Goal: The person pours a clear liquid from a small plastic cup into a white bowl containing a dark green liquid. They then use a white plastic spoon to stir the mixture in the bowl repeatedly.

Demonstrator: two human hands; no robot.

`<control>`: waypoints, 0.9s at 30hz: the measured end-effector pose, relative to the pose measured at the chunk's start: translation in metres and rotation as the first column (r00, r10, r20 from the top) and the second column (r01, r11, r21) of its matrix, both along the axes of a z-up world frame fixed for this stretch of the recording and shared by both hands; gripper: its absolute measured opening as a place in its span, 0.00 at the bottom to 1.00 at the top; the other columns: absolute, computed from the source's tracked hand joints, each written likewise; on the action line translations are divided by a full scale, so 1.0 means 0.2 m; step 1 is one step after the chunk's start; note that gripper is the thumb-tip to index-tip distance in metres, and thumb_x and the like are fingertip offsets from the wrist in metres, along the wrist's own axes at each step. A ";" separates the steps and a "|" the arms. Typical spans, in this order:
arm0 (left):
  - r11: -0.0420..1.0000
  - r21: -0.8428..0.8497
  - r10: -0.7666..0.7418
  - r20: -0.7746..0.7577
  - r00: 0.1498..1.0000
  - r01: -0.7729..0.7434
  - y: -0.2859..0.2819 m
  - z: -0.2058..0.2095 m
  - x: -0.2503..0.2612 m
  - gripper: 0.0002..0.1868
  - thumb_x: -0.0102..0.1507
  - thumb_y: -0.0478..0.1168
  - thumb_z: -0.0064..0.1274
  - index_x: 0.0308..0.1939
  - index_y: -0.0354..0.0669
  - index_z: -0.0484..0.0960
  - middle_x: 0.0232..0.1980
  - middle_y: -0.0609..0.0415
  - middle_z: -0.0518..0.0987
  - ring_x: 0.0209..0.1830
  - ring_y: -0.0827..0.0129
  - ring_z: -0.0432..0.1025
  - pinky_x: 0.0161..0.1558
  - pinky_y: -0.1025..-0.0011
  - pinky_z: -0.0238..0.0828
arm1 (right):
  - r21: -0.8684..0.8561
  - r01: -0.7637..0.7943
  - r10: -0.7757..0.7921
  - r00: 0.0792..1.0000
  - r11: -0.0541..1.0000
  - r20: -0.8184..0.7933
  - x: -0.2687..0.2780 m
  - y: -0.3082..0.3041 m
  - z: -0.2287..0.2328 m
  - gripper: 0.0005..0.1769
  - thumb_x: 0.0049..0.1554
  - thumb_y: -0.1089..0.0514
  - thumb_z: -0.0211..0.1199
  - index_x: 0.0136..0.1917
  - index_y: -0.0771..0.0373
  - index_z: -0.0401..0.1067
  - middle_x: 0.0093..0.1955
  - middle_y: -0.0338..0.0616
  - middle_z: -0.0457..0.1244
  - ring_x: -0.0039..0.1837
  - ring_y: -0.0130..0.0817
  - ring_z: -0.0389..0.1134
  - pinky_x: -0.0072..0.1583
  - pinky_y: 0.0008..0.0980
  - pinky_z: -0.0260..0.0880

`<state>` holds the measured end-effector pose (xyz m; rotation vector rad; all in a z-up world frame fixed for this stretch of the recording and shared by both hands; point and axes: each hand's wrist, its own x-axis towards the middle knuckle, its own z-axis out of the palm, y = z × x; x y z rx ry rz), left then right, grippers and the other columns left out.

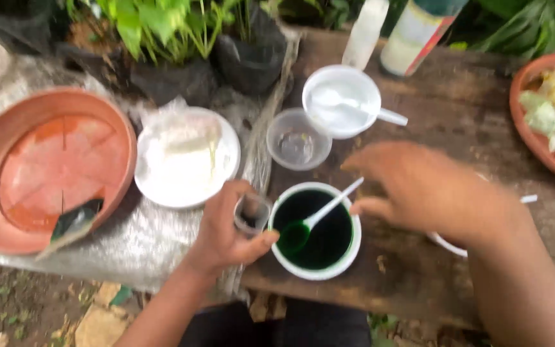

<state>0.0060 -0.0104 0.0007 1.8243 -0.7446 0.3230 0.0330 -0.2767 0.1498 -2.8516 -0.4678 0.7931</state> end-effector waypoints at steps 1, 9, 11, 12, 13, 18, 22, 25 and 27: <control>0.999 0.034 0.000 -0.013 1.000 0.001 0.00 0.00 0.00 0.25 0.62 0.61 0.52 0.42 0.44 0.67 0.27 0.63 0.64 0.23 0.77 0.57 0.27 0.76 0.54 | -0.059 0.032 -0.037 0.995 0.998 -0.088 0.03 0.02 0.00 0.30 0.51 0.37 0.73 0.63 0.46 0.71 0.61 0.31 0.70 0.61 0.32 0.71 0.59 0.37 0.73; 0.994 0.108 0.011 -0.099 0.995 0.000 0.03 0.03 -0.02 0.27 0.60 0.61 0.54 0.41 0.41 0.68 0.30 0.59 0.67 0.26 0.74 0.62 0.29 0.74 0.59 | -0.260 0.049 -0.093 0.983 0.964 -0.159 0.08 0.12 -0.07 0.22 0.56 0.36 0.68 0.55 0.49 0.70 0.50 0.38 0.70 0.50 0.37 0.70 0.48 0.40 0.68; 0.994 0.105 0.007 -0.102 0.995 0.004 0.02 0.01 0.00 0.27 0.60 0.61 0.54 0.41 0.41 0.68 0.29 0.59 0.68 0.26 0.74 0.62 0.29 0.74 0.60 | -0.265 0.033 -0.079 0.983 0.964 -0.165 0.07 0.11 -0.10 0.22 0.56 0.34 0.67 0.54 0.48 0.70 0.46 0.39 0.70 0.48 0.39 0.69 0.46 0.42 0.65; 1.000 0.017 -0.023 -0.044 0.999 0.024 0.01 -0.01 0.01 0.28 0.59 0.61 0.57 0.40 0.40 0.69 0.25 0.55 0.68 0.22 0.69 0.65 0.24 0.71 0.64 | -0.206 0.021 -0.040 0.995 0.978 -0.088 0.06 0.12 -0.12 0.23 0.54 0.35 0.68 0.54 0.50 0.74 0.46 0.41 0.72 0.50 0.41 0.73 0.50 0.41 0.72; 0.996 -0.071 -0.048 0.017 0.999 0.049 0.01 -0.03 0.03 0.29 0.58 0.61 0.61 0.39 0.39 0.70 0.21 0.51 0.69 0.18 0.64 0.67 0.20 0.67 0.69 | -0.148 0.004 -0.006 1.000 0.989 -0.009 0.05 0.12 -0.14 0.23 0.53 0.35 0.69 0.53 0.52 0.78 0.46 0.43 0.74 0.52 0.44 0.77 0.53 0.40 0.78; 0.998 -0.056 -0.040 -0.009 0.999 0.039 0.01 -0.05 0.03 0.27 0.57 0.58 0.62 0.39 0.40 0.69 0.23 0.53 0.70 0.20 0.66 0.69 0.26 0.69 0.72 | -0.141 0.005 -0.011 0.999 0.990 -0.045 0.04 0.15 -0.10 0.21 0.56 0.41 0.68 0.55 0.55 0.78 0.46 0.46 0.74 0.51 0.45 0.78 0.54 0.41 0.78; 0.999 -0.039 -0.032 -0.016 0.999 0.031 0.01 -0.05 0.02 0.27 0.56 0.58 0.63 0.39 0.41 0.69 0.23 0.52 0.70 0.21 0.65 0.70 0.27 0.68 0.73 | -0.079 -0.013 0.008 0.998 0.997 -0.064 0.02 0.16 -0.09 0.22 0.56 0.41 0.66 0.57 0.56 0.78 0.47 0.48 0.74 0.50 0.45 0.78 0.55 0.41 0.77; 0.999 -0.033 -0.032 -0.025 0.999 0.031 0.01 -0.05 0.01 0.28 0.56 0.58 0.63 0.39 0.39 0.69 0.24 0.50 0.71 0.21 0.63 0.71 0.26 0.66 0.73 | -0.132 -0.098 0.093 0.995 0.986 -0.040 0.01 0.20 -0.06 0.23 0.58 0.38 0.64 0.57 0.55 0.78 0.45 0.46 0.74 0.49 0.43 0.78 0.58 0.41 0.75; 0.999 -0.034 -0.031 -0.032 0.999 0.030 0.02 -0.06 0.02 0.28 0.55 0.57 0.64 0.39 0.40 0.69 0.23 0.50 0.71 0.21 0.63 0.71 0.27 0.67 0.73 | -0.127 -0.120 0.112 0.991 0.985 -0.067 0.00 0.20 -0.06 0.22 0.58 0.41 0.63 0.57 0.56 0.78 0.46 0.48 0.74 0.50 0.45 0.78 0.59 0.42 0.75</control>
